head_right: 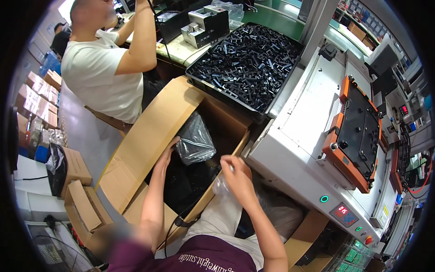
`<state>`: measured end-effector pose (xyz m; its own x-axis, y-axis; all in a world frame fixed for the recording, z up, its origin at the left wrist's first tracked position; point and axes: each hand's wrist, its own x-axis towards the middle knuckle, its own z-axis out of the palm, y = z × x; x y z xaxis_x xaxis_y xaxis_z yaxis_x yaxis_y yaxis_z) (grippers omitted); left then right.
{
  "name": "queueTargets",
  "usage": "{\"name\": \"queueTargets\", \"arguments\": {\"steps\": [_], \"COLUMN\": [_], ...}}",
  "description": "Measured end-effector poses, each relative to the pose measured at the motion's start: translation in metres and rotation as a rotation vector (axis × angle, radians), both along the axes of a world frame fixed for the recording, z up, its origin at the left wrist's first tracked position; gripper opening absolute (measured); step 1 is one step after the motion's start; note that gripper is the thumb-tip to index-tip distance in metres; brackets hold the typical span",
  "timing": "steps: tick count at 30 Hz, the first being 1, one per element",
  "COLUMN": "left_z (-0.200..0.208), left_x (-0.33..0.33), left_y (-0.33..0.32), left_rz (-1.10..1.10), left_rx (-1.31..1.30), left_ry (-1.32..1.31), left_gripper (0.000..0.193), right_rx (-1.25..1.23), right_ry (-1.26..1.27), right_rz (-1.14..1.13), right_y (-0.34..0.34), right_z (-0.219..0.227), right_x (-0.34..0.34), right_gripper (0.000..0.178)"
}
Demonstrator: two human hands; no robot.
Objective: Assembling electronic components by placing them into a machine and packaging finished parts into a box.
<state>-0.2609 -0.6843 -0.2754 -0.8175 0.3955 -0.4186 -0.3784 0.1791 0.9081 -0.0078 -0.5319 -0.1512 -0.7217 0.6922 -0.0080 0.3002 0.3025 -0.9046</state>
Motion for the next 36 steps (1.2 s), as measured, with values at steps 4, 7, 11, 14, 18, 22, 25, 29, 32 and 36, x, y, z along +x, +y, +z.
{"name": "queueTargets", "arguments": {"steps": [4,7,11,14,18,22,25,29,32,36], "left_z": [-0.015,-0.008,0.004,0.007,0.001,0.015,0.043,0.026,0.024,0.019], "left_x": [-0.005,0.000,-0.004,-0.007,-0.013,-0.013,0.003,0.010,0.030,0.064], "left_y": [-0.034,-0.046,-0.091,-0.123,-0.145,-0.140,-0.107,-0.095,-0.076,-0.067], "left_rz": [0.188,0.186,-0.171,0.190,0.324,-0.003,-0.465,-0.997,-1.143,-1.188], "left_rx": [0.670,0.617,-0.629,1.009,0.593,-0.325,-0.686,-0.509,-0.493,-0.624], "left_ry": [-0.205,-0.157,0.816,0.000,0.314,0.639,0.722,0.501,0.484,0.491], "left_gripper": [0.057,0.056,0.052,0.050,0.048,0.050,0.048,0.053,0.053,0.052], "right_rx": [0.183,0.311,0.192,0.022,0.072,-0.143,-0.226,-0.228,-0.118,-0.112], "right_ry": [-0.144,-0.127,-0.179,-0.199,-0.180,0.022,0.072,0.205,0.235,0.278], "right_rz": [0.072,0.191,0.141,0.207,0.336,0.425,0.458,0.584,0.653,0.718], "right_y": [0.002,-0.016,-0.042,-0.065,-0.105,-0.127,-0.131,-0.135,-0.134,-0.117], "right_z": [-0.010,-0.018,-0.039,-0.052,-0.077,-0.069,-0.033,0.016,0.035,0.073], "right_x": [-0.068,-0.093,-0.108,-0.111,-0.107,-0.086,-0.067,-0.033,0.007,0.056], "right_gripper": [0.037,0.048,0.030,0.023,0.024,0.021,0.021,0.020,0.015,0.008]}}
